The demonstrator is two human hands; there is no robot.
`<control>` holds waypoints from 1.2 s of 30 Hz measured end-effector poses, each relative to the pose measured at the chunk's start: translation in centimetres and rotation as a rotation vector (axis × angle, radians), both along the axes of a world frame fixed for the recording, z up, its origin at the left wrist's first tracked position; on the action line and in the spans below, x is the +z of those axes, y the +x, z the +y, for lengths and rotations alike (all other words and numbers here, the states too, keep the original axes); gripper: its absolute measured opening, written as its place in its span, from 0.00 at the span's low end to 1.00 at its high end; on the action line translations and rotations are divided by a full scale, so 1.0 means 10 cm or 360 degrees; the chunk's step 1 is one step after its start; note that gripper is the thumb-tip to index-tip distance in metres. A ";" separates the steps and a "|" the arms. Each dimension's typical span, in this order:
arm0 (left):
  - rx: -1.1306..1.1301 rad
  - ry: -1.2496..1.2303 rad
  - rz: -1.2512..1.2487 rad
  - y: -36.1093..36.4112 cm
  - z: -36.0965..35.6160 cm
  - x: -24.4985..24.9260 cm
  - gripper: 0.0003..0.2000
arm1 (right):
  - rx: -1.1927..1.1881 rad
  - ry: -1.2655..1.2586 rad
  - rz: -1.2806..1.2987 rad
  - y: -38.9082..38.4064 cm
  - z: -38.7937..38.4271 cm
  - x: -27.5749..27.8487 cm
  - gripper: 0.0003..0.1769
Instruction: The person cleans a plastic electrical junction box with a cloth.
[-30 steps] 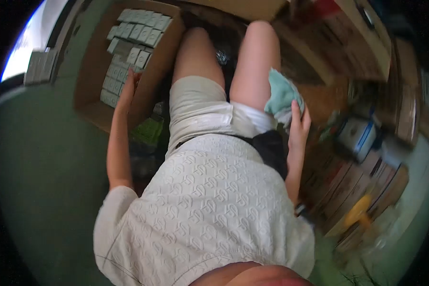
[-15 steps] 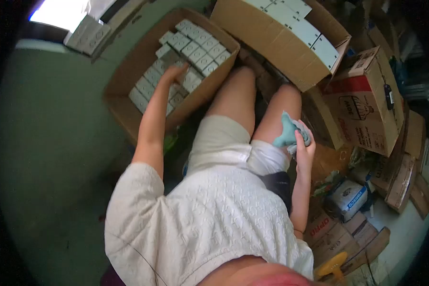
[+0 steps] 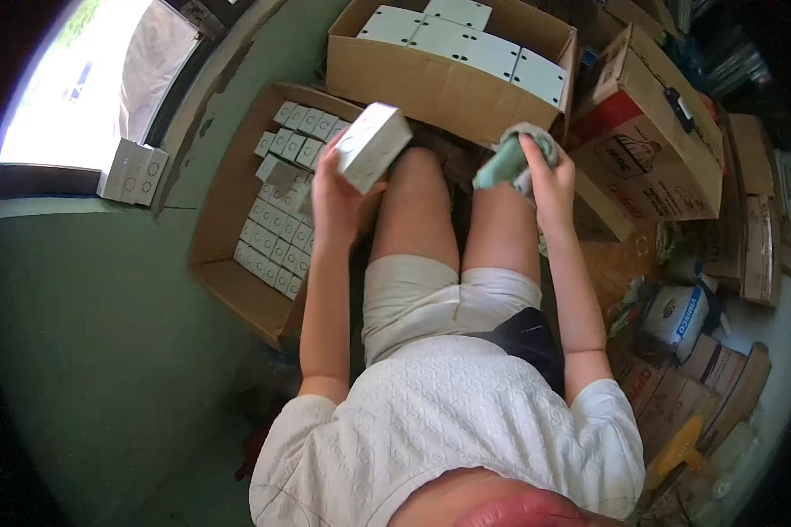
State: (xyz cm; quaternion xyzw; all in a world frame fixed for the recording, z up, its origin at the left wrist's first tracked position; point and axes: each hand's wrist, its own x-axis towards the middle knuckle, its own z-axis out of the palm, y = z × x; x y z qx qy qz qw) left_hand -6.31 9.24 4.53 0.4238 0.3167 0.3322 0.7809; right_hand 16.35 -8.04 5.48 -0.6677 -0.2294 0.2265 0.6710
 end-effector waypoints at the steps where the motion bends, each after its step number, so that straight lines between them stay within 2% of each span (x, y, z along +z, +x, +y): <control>1: -0.0049 -0.0194 -0.0114 0.16 -0.06 -0.07 0.30 | 0.0019 0.0034 -0.0185 0.02 0.04 0.03 0.15; 2: -0.0191 -0.0251 -0.0141 0.34 -0.13 -0.05 0.29 | 0.0011 0.0036 -0.0194 0.03 0.09 0.08 0.15; 3: -0.0254 -0.0337 -0.0182 0.59 -0.20 -0.06 0.29 | -0.0058 0.0017 -0.0671 0.05 0.12 0.14 0.16; 4: -0.0322 -0.0205 -0.0344 0.78 -0.27 -0.18 0.27 | -0.0138 -0.0008 -0.1147 0.05 0.13 0.20 0.16; 5: -0.0354 -0.0200 -0.0349 0.96 -0.34 -0.15 0.27 | -0.0004 0.0044 -0.1264 0.05 0.10 0.31 0.18; 8: -0.0435 0.0773 -0.0285 1.46 -0.50 0.01 0.30 | 0.0233 -0.0269 -0.1984 0.10 0.02 0.45 0.24; 10: -0.0350 0.1050 -0.0111 1.69 -0.52 0.11 0.27 | 0.0229 -0.0409 -0.2127 0.08 -0.07 0.53 0.27; 12: -0.0314 0.1474 0.0107 1.81 -0.52 0.17 0.27 | 0.0142 -0.0525 -0.2222 0.21 -0.19 0.54 0.25; 14: -0.0295 0.1541 0.0003 1.85 -0.64 0.22 0.26 | -0.0081 -0.0685 -0.2243 0.45 -0.27 0.56 0.24; 16: -0.0279 0.1603 -0.0087 1.86 -0.72 0.27 0.25 | -0.0116 -0.0659 -0.2136 0.46 -0.36 0.57 0.24; 18: -0.0415 0.1444 0.0145 1.90 -0.72 0.28 0.25 | 0.0041 -0.0691 -0.2138 0.26 -0.34 0.47 0.24; 19: -0.0313 0.1602 0.0013 1.98 -0.64 0.11 0.26 | 0.0089 -0.0474 -0.2255 0.20 -0.33 0.41 0.21; 20: -0.0314 0.1603 0.0014 1.96 -0.65 0.16 0.26 | 0.0088 -0.0472 -0.2253 0.20 -0.35 0.47 0.21; 22: -0.0549 0.1393 0.0377 1.84 -0.73 0.32 0.27 | 0.0396 -0.1171 -0.1747 0.21 -0.42 0.69 0.19; 23: -0.0323 0.1665 0.0215 1.82 -0.79 0.24 0.27 | 0.0257 -0.1138 -0.1423 0.33 -0.41 0.70 0.17; 24: -0.0335 0.1661 0.0226 1.80 -0.84 0.22 0.27 | -0.0041 -0.0768 -0.1853 0.46 -0.40 0.58 0.15; 26: -0.0215 0.1715 0.0147 1.77 -0.85 0.21 0.28 | -0.0069 -0.0598 -0.1934 0.49 -0.39 0.46 0.15; 28: -0.0203 0.1708 0.0230 1.79 -0.74 0.15 0.28 | 0.0447 -0.1232 -0.1398 0.18 -0.36 0.74 0.21; 29: -0.0247 0.1637 0.0254 1.83 -0.67 0.11 0.28 | 0.0196 -0.0661 -0.1935 0.17 -0.32 0.32 0.22; 30: -0.0289 0.1564 0.0276 1.85 -0.64 0.06 0.27 | 0.0117 -0.0435 -0.2130 0.11 -0.26 0.28 0.19; 32: -0.0276 0.1594 0.0175 1.84 -0.65 0.04 0.26 | 0.0051 -0.0329 -0.2159 0.06 -0.23 0.36 0.15; 34: -0.0311 0.1444 0.0338 1.78 -0.76 0.13 0.26 | 0.0245 -0.0901 -0.1525 0.10 -0.29 0.52 0.14; 35: -0.0149 0.1568 0.0263 1.80 -0.79 0.09 0.27 | 0.0098 -0.0760 -0.1538 0.22 -0.28 0.50 0.12; 36: -0.0158 0.1564 0.0264 1.79 -0.79 0.09 0.27 | -0.0064 -0.0689 -0.1637 0.36 -0.27 0.45 0.13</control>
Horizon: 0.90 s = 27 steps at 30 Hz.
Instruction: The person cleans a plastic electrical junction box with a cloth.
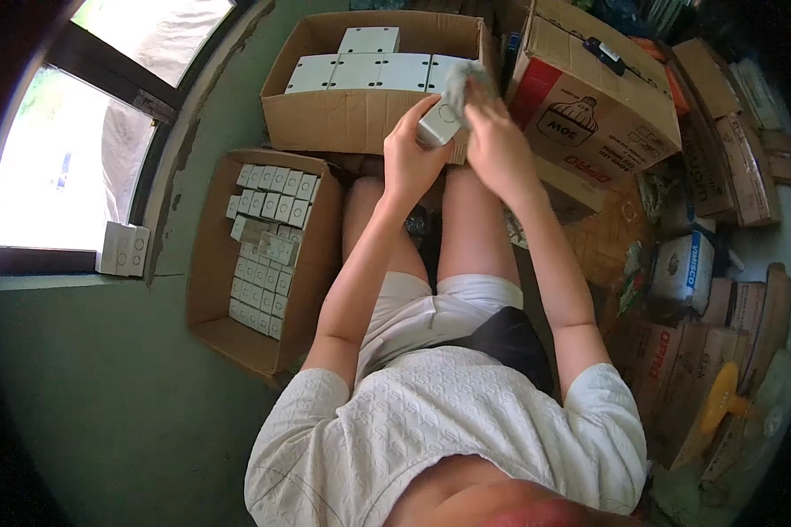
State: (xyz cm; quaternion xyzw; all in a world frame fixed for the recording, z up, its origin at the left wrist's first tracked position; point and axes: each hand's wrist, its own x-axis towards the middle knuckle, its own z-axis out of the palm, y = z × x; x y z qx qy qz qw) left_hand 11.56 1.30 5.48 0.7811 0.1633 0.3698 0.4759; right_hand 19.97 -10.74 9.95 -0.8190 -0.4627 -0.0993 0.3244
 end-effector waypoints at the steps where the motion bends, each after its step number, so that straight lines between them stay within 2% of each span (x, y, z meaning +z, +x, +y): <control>1: 0.0017 0.0049 -0.0059 0.00 -0.01 0.02 0.27 | 0.0014 0.0055 -0.0036 0.09 0.00 -0.05 0.13; 3: 0.0053 0.0074 -0.0190 0.06 0.01 0.02 0.24 | 0.0033 0.0112 -0.0083 0.07 0.02 0.00 0.13; 4: 0.0057 0.0071 -0.0194 0.12 0.07 -0.01 0.24 | 0.0105 -0.0022 -0.0030 -0.04 0.05 -0.01 0.13; 6: -0.0009 -0.0016 0.0019 0.18 0.19 -0.01 0.18 | 0.0186 -0.0169 0.0026 -0.15 0.08 -0.04 0.13; 7: -0.0078 0.0066 -0.0067 0.19 0.23 -0.02 0.15 | 0.0253 -0.0055 -0.0152 -0.16 0.09 -0.09 0.20; 8: -0.0073 0.0066 -0.0072 0.18 0.25 0.04 0.15 | 0.0317 0.0065 -0.0333 -0.15 0.11 -0.11 0.28; 10: -0.0039 0.0179 0.0095 0.15 0.23 0.12 0.19 | 0.0186 0.0057 -0.0289 0.08 0.07 -0.09 0.28; 11: 0.0041 0.0331 -0.0088 0.15 0.19 0.12 0.22 | 0.0047 0.0048 -0.0241 0.16 0.05 -0.08 0.29; 12: 0.0030 0.0328 -0.0089 0.16 0.17 0.11 0.22 | 0.0036 0.0045 -0.0240 0.17 0.04 -0.10 0.29; 14: 0.0176 0.0330 -0.0190 0.18 0.15 0.08 0.21 | 0.0085 0.0091 -0.0295 0.15 0.07 -0.11 0.29; 15: 0.0171 0.0324 -0.0190 0.18 0.19 0.05 0.21 | 0.0058 -0.0280 0.0138 0.00 0.05 -0.02 0.25; 17: -0.0037 0.0212 0.0145 0.17 0.32 -0.03 0.21 | 0.0287 0.0162 -0.0308 -0.12 0.13 -0.18 0.16; 18: -0.0110 0.0216 -0.0028 0.17 0.35 -0.06 0.19 | 0.0346 0.0343 -0.0546 -0.15 0.16 -0.18 0.13; 19: -0.0092 0.0227 0.0094 0.16 0.37 -0.09 0.19 | 0.0350 0.0345 -0.0546 -0.14 0.15 -0.18 0.13; 21: -0.0073 0.0243 0.0230 0.07 0.30 -0.03 0.18 | 0.0114 -0.0088 0.0064 -0.07 0.03 -0.18 0.16; 22: 0.0002 0.0263 0.0089 0.05 0.22 0.06 0.19 | 0.0054 -0.0113 0.0071 0.07 0.00 -0.18 0.21; 24: 0.0073 0.0293 -0.0053 -0.02 0.18 0.12 0.20 | 0.0001 0.0230 0.0051 0.33 -0.04 -0.23 0.24; 26: -0.0030 -0.0020 -0.0162 -0.08 0.21 0.11 0.24 | -0.0335 0.0043 0.0691 0.43 -0.18 0.00 0.24; 27: -0.0145 -0.0136 -0.0310 -0.09 0.27 0.04 0.26 | -0.0268 0.0308 0.0738 0.49 -0.23 -0.01 0.25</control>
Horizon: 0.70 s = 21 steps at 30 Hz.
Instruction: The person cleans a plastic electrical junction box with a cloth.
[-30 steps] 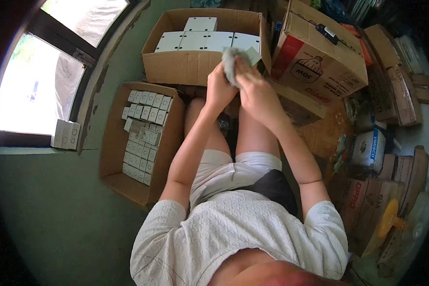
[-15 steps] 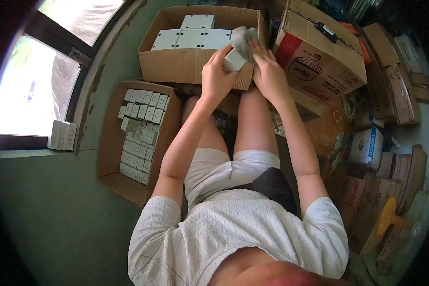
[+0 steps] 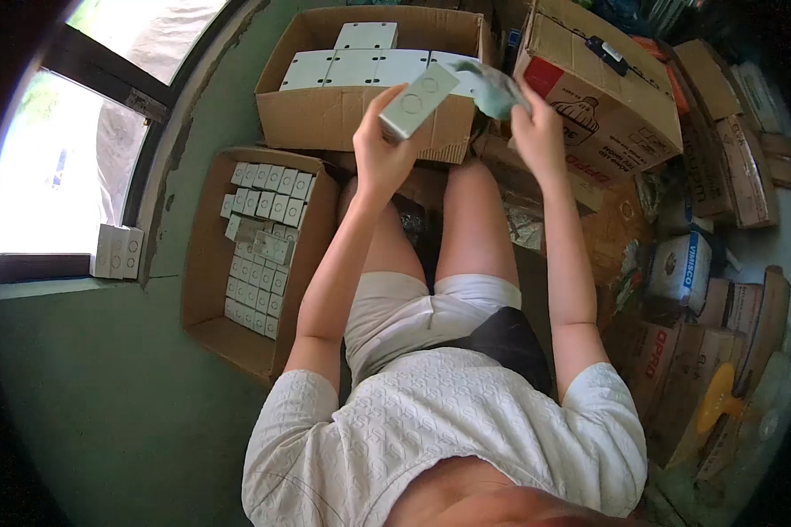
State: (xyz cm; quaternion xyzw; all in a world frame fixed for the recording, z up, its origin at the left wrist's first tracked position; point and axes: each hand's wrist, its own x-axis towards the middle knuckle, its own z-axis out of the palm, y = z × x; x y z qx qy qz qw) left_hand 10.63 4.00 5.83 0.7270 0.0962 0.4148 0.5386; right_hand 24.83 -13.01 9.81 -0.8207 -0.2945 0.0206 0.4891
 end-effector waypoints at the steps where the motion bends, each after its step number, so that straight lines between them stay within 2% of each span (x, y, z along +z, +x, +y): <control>1: 0.0004 -0.0007 0.0004 -0.01 0.03 -0.05 0.26 | -0.0020 0.0170 0.0126 0.08 -0.02 -0.08 0.25; 3: -0.0200 -0.0289 -0.0199 -0.02 0.06 -0.07 0.26 | 0.0177 0.0559 0.0361 0.01 0.02 0.00 0.25; 5: -0.0221 -0.0242 -0.0251 0.04 -0.02 -0.07 0.26 | 0.0216 0.0522 0.0714 -0.11 0.10 0.00 0.26; 7: -0.0221 0.0000 -0.0329 0.10 -0.15 -0.06 0.27 | 0.0573 0.0499 0.0432 -0.40 0.17 0.15 0.29; 9: -0.0510 -0.0072 -0.0219 0.07 -0.17 -0.05 0.37 | 0.0580 0.0724 -0.0187 -0.41 0.32 0.09 0.29; 11: -0.0753 -0.0545 -0.0191 0.00 -0.22 0.00 0.40 | 0.0569 0.0602 -0.0141 -0.33 0.24 0.13 0.27; 12: -0.0747 -0.0547 -0.0190 -0.01 -0.20 0.00 0.40 | 0.0554 0.0475 -0.0101 -0.29 0.19 0.16 0.26; 14: -0.0925 -0.1160 0.0035 -0.02 -0.16 0.01 0.39 | 0.0656 0.0350 -0.0160 -0.29 0.12 0.21 0.25; 15: -0.0918 -0.1163 0.0030 -0.02 -0.17 0.00 0.39 | 0.0756 0.0225 -0.0218 -0.30 0.10 0.22 0.25; 16: -0.0855 -0.0864 0.0135 -0.02 -0.18 -0.02 0.40 | 0.0772 0.0225 -0.0401 -0.32 0.12 0.17 0.24; 17: -0.0789 -0.0561 0.0235 0.00 -0.17 -0.04 0.41 | 0.0778 0.0227 -0.0413 -0.34 0.13 0.17 0.24; 18: -0.0556 -0.0088 0.0211 0.09 -0.11 -0.13 0.42 | 0.0781 0.0167 -0.0528 -0.39 0.13 0.16 0.24; 19: -0.0556 -0.0087 0.0207 0.11 -0.07 -0.24 0.42 | 0.0780 0.0106 -0.0640 -0.44 0.12 0.17 0.24; 21: -0.0234 0.0469 0.0379 0.05 -0.06 -0.13 0.42 | 0.0699 0.0047 -0.0753 -0.43 0.11 0.18 0.22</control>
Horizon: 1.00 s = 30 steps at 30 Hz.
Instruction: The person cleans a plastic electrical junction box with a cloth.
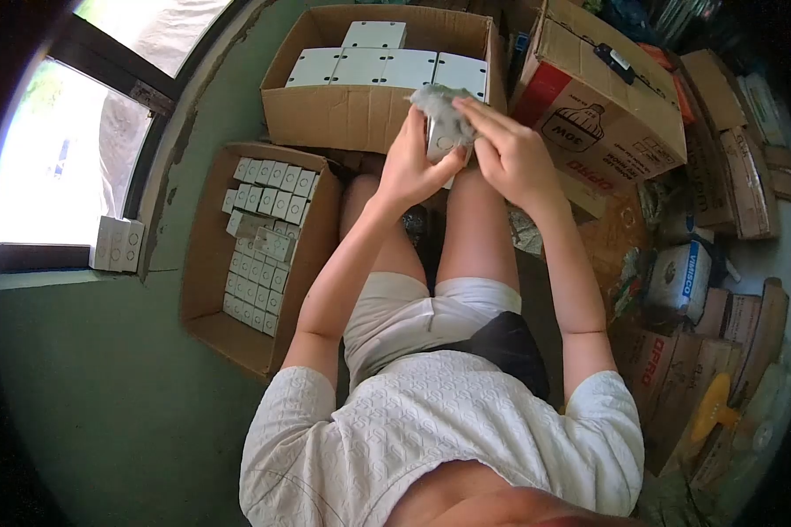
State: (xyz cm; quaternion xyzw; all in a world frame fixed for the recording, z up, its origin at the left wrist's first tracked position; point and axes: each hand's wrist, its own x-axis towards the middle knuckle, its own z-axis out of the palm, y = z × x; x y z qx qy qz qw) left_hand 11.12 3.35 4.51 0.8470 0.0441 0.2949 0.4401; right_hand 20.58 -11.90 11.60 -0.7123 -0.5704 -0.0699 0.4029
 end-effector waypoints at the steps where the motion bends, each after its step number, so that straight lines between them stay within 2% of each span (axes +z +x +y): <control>1: 0.0152 -0.0074 -0.0076 -0.02 -0.07 0.01 0.42 | -0.0133 -0.0081 0.0013 0.07 -0.01 -0.03 0.21; 3: 0.0215 0.0068 -0.0087 -0.08 -0.10 0.11 0.42 | -0.0290 -0.0243 0.0164 0.15 -0.05 -0.03 0.19; 4: 0.0282 0.0216 -0.0107 -0.09 -0.10 0.17 0.42 | -0.0292 -0.0241 0.0164 0.21 -0.07 -0.04 0.19; 5: 0.0333 0.0213 -0.0219 -0.09 -0.10 0.19 0.45 | -0.0402 -0.0187 0.0173 0.26 -0.09 -0.04 0.18; 7: 0.0365 0.0299 -0.0230 -0.12 -0.04 0.18 0.46 | -0.0576 -0.0076 0.0201 0.34 -0.14 -0.02 0.17; 8: 0.0390 0.0385 -0.0240 -0.14 -0.01 0.17 0.47 | -0.0583 0.0075 0.0012 0.37 -0.13 0.01 0.15; 10: 0.0406 0.0429 -0.0239 -0.14 0.05 0.16 0.47 | -0.0557 -0.0013 0.0084 0.34 -0.19 0.07 0.13; 12: 0.0415 0.0467 -0.0240 -0.11 0.04 0.16 0.48 | -0.0572 -0.0005 0.0302 0.13 -0.13 0.16 0.12; 13: 0.0406 0.0553 -0.0260 -0.09 0.03 0.17 0.47 | -0.0514 0.0144 0.0447 0.02 -0.07 0.14 0.13; 14: 0.0398 0.0641 -0.0284 -0.07 0.01 0.18 0.47 | -0.0499 0.0369 0.0172 -0.03 0.00 0.05 0.14; 17: 0.0396 0.0675 -0.0281 0.00 0.02 0.12 0.46 | -0.0358 0.0252 0.0059 -0.27 0.06 -0.03 0.17; 24: 0.0385 0.0484 -0.0294 -0.09 0.00 0.04 0.42 | -0.0033 0.0102 0.0057 -0.28 0.03 -0.05 0.13; 25: 0.0297 0.0433 -0.0286 -0.12 -0.05 0.05 0.41 | 0.0008 0.0019 0.0409 -0.23 0.01 -0.03 0.10; 26: 0.0208 0.0382 -0.0279 -0.14 -0.08 0.05 0.40 | 0.0000 0.0012 0.0416 -0.25 -0.02 -0.04 0.10; 28: 0.0208 0.0265 -0.0301 -0.06 -0.03 -0.09 0.40 | 0.0049 0.0007 0.0409 -0.26 -0.03 -0.07 0.10; 29: 0.0240 0.0074 -0.0266 -0.03 0.00 -0.11 0.40 | 0.0070 0.0027 0.0131 -0.32 -0.01 -0.15 0.10; 30: 0.0271 -0.0119 -0.0227 -0.03 0.03 -0.13 0.40 | 0.0070 0.0027 0.0131 -0.35 -0.01 -0.21 0.10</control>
